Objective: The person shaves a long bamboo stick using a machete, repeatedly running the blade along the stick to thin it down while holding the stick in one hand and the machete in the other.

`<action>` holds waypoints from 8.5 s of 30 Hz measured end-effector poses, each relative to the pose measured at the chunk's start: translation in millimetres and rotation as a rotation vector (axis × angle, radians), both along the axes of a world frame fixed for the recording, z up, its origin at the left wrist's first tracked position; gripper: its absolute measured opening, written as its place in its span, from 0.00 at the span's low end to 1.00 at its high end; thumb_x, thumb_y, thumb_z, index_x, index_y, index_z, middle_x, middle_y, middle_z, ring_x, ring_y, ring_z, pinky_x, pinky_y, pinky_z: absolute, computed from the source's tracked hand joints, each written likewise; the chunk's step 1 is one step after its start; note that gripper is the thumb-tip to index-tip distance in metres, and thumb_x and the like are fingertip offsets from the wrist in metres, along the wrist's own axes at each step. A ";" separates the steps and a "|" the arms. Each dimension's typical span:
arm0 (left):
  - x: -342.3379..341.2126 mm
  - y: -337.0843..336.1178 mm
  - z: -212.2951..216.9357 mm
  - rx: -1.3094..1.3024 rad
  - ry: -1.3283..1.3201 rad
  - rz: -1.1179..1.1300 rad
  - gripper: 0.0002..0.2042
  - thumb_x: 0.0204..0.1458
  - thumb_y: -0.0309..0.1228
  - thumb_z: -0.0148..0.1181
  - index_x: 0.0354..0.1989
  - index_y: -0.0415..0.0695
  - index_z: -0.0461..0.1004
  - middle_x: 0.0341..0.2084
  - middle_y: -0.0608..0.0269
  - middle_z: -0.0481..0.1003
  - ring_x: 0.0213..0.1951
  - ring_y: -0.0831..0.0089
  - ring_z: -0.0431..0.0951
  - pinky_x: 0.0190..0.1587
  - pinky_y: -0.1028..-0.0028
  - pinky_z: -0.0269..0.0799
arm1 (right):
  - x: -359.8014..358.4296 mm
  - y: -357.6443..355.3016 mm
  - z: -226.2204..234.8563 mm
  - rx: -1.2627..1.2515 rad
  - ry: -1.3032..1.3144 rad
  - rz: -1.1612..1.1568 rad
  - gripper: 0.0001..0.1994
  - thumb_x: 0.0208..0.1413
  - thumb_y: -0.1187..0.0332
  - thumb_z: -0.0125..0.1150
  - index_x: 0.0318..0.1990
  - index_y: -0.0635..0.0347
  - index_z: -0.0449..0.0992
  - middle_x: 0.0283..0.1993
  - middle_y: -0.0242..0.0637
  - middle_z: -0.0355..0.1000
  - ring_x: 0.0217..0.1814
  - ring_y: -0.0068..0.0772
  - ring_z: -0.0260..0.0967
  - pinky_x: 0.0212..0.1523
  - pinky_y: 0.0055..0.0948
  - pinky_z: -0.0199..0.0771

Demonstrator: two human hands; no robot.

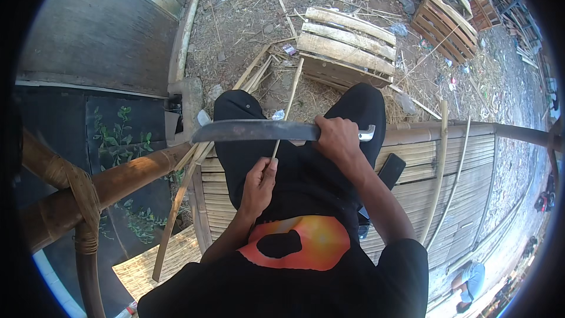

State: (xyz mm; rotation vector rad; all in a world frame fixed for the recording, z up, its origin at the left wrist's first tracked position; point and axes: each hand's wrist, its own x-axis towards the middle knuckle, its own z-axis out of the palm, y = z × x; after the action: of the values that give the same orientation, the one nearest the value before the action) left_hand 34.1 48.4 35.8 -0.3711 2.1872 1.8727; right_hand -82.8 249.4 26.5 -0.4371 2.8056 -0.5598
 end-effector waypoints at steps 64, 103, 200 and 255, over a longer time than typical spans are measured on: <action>-8.8 6.4 -1.0 -0.250 0.092 -0.009 0.14 0.66 0.35 0.49 0.41 0.35 0.74 0.15 0.69 0.61 0.19 0.85 0.58 0.22 0.76 0.54 | -57.1 27.9 17.0 0.243 -0.008 0.043 0.11 0.46 0.63 0.63 0.32 0.60 0.76 0.28 0.49 0.77 0.32 0.52 0.77 0.35 0.46 0.77; -21.5 -7.6 0.9 -0.139 0.166 0.098 0.17 0.67 0.38 0.48 0.51 0.36 0.73 0.18 0.68 0.63 0.22 0.83 0.62 0.24 0.78 0.60 | -58.6 68.1 5.6 -0.076 0.045 -0.389 0.13 0.49 0.59 0.61 0.33 0.62 0.75 0.29 0.53 0.76 0.36 0.58 0.75 0.39 0.51 0.74; -7.2 20.1 24.1 -0.314 0.138 -0.007 0.17 0.67 0.38 0.46 0.32 0.37 0.69 0.13 0.57 0.61 0.16 0.78 0.60 0.19 0.70 0.55 | -64.8 41.6 73.1 -0.016 0.220 -0.138 0.35 0.49 0.28 0.52 0.25 0.56 0.76 0.15 0.41 0.70 0.19 0.47 0.73 0.23 0.44 0.72; -7.8 17.0 25.3 -0.129 -0.013 -0.182 0.17 0.65 0.41 0.50 0.31 0.38 0.68 0.12 0.65 0.59 0.16 0.81 0.58 0.20 0.73 0.54 | -2.0 42.4 27.0 -0.708 -0.217 -0.486 0.25 0.56 0.51 0.65 0.20 0.64 0.68 0.14 0.25 0.56 0.20 0.16 0.51 0.21 0.27 0.53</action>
State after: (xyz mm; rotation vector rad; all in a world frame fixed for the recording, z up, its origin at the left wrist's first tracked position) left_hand 26.3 65.4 61.1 -0.1981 2.2560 1.6365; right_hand -84.7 291.8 53.5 0.2016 2.4179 -1.6045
